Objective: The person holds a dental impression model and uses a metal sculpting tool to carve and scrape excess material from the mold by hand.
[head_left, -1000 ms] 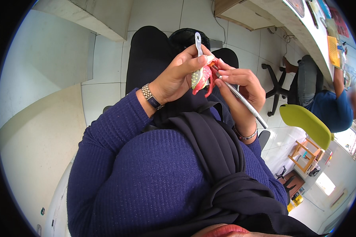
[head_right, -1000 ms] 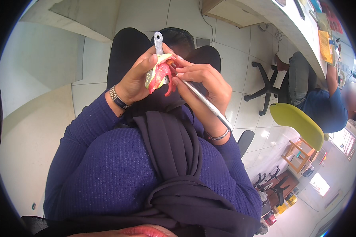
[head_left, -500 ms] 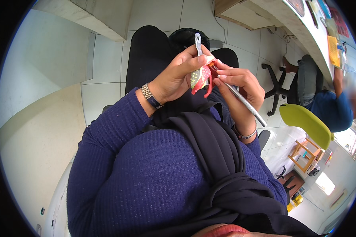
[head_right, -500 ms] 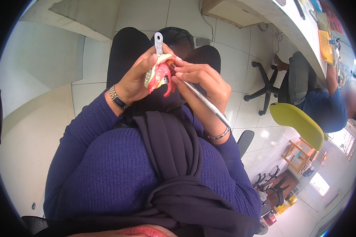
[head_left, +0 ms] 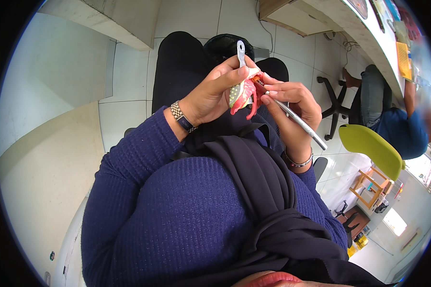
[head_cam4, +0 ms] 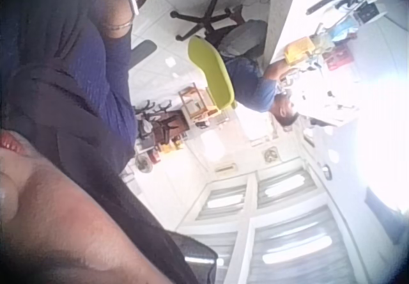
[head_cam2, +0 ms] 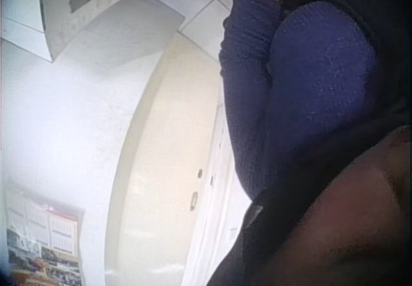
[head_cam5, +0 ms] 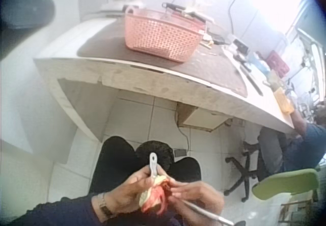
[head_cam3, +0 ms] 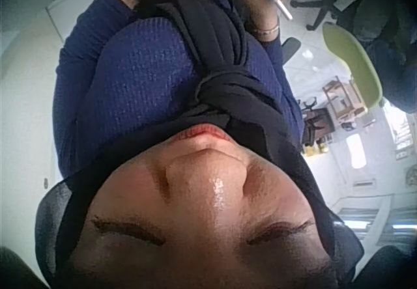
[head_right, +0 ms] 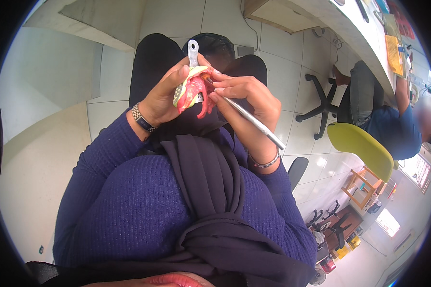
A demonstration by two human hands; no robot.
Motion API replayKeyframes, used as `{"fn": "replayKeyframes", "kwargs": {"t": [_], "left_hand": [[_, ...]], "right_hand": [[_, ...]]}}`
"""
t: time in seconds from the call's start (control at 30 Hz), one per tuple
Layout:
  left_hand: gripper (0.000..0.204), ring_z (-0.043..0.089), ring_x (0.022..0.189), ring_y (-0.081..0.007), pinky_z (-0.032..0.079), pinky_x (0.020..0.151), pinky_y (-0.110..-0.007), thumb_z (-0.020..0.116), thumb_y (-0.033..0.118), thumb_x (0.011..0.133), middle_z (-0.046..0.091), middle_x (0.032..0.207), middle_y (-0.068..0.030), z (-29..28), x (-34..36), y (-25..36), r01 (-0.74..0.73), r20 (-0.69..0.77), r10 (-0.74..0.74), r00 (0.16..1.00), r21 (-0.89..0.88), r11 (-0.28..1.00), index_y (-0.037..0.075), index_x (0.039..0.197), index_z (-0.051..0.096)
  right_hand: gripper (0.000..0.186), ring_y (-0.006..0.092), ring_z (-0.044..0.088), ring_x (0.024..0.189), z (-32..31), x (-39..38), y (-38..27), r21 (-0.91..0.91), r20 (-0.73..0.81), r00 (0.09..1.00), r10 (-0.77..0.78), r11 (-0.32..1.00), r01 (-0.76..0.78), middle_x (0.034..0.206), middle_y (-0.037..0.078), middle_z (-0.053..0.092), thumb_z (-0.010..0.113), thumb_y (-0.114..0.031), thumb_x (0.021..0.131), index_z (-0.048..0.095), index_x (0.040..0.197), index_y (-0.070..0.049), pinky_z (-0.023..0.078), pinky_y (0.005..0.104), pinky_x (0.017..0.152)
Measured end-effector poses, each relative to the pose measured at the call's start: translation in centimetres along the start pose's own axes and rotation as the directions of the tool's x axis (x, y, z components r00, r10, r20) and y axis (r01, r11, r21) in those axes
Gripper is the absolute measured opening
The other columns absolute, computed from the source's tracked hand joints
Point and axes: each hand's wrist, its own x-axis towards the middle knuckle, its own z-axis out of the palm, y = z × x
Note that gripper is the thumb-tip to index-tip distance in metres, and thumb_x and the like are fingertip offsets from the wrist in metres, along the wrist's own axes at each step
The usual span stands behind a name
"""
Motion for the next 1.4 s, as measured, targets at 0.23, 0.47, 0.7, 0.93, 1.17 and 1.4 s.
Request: {"fn": "replayKeyframes", "kwargs": {"t": [0.23,0.47,0.7,0.93,1.17,1.4], "left_hand": [[0.052,0.056,0.109,-0.0222,0.047,0.092,-0.043,0.050,0.049,0.090,0.055,0.111,-0.0114,0.1,-0.1,0.0,0.039,0.017,-0.038,0.999,-0.067,0.997,0.003,0.115,0.046],[0.059,0.053,0.115,-0.0258,0.045,0.095,-0.053,0.046,0.054,0.090,0.053,0.118,-0.0125,0.1,-0.4,0.0,0.069,0.104,-0.047,0.993,-0.227,0.971,0.003,0.119,0.044],[0.065,0.046,0.122,-0.0256,0.034,0.100,-0.064,0.059,0.054,0.083,0.047,0.124,-0.0078,3.6,-0.4,2.7,0.033,0.248,0.045,0.968,-0.301,0.953,0.010,0.126,0.038],[0.085,0.041,0.127,-0.0321,0.035,0.096,-0.068,0.060,0.057,0.081,0.043,0.129,-0.0156,10.4,2.3,4.3,0.020,0.551,0.280,0.786,-0.476,0.879,0.006,0.139,0.025],[0.087,0.041,0.127,-0.0326,0.032,0.098,-0.068,0.066,0.052,0.079,0.043,0.129,-0.0158,15.3,2.2,4.6,0.108,0.673,0.225,0.705,-0.414,0.904,0.006,0.139,0.024],[0.083,0.039,0.128,-0.0331,0.031,0.100,-0.068,0.069,0.048,0.079,0.042,0.131,-0.0160,17.5,0.8,4.8,0.190,0.633,0.126,0.764,-0.407,0.894,0.008,0.138,0.026]], "right_hand": [[0.009,0.0330,0.063,0.093,0.1,-0.8,1.3,0.191,-0.156,0.987,-0.043,0.979,0.073,0.093,0.016,0.057,0.055,-0.001,0.087,0.052,0.094,0.004,0.055,0.0405,0.079],[0.062,0.0300,0.064,0.085,0.9,-0.2,0.7,0.424,-0.487,0.847,0.211,0.906,0.018,0.083,0.015,0.059,0.016,-0.054,0.097,0.045,0.110,-0.001,0.052,0.0397,0.079],[0.056,0.0229,0.064,0.077,0.3,-1.1,5.3,0.332,-0.383,0.889,0.250,0.935,-0.120,0.074,0.012,0.061,0.022,-0.047,0.100,0.051,0.107,-0.001,0.049,0.0341,0.078],[0.040,0.0215,0.065,0.069,1.3,-3.8,15.6,-0.053,-0.178,0.886,0.428,0.895,-0.443,0.068,0.009,0.063,0.036,-0.035,0.099,0.059,0.092,-0.003,0.048,0.0318,0.064],[0.033,0.0202,0.064,0.066,1.7,-3.1,15.3,0.098,-0.068,0.865,0.497,0.866,-0.490,0.068,0.010,0.063,0.042,-0.030,0.097,0.059,0.091,-0.002,0.048,0.0309,0.062],[0.033,0.0248,0.065,0.068,1.1,-2.8,14.6,0.102,-0.061,0.891,0.450,0.891,-0.443,0.070,0.013,0.064,0.043,-0.029,0.096,0.058,0.090,-0.001,0.049,0.0325,0.064]]}}
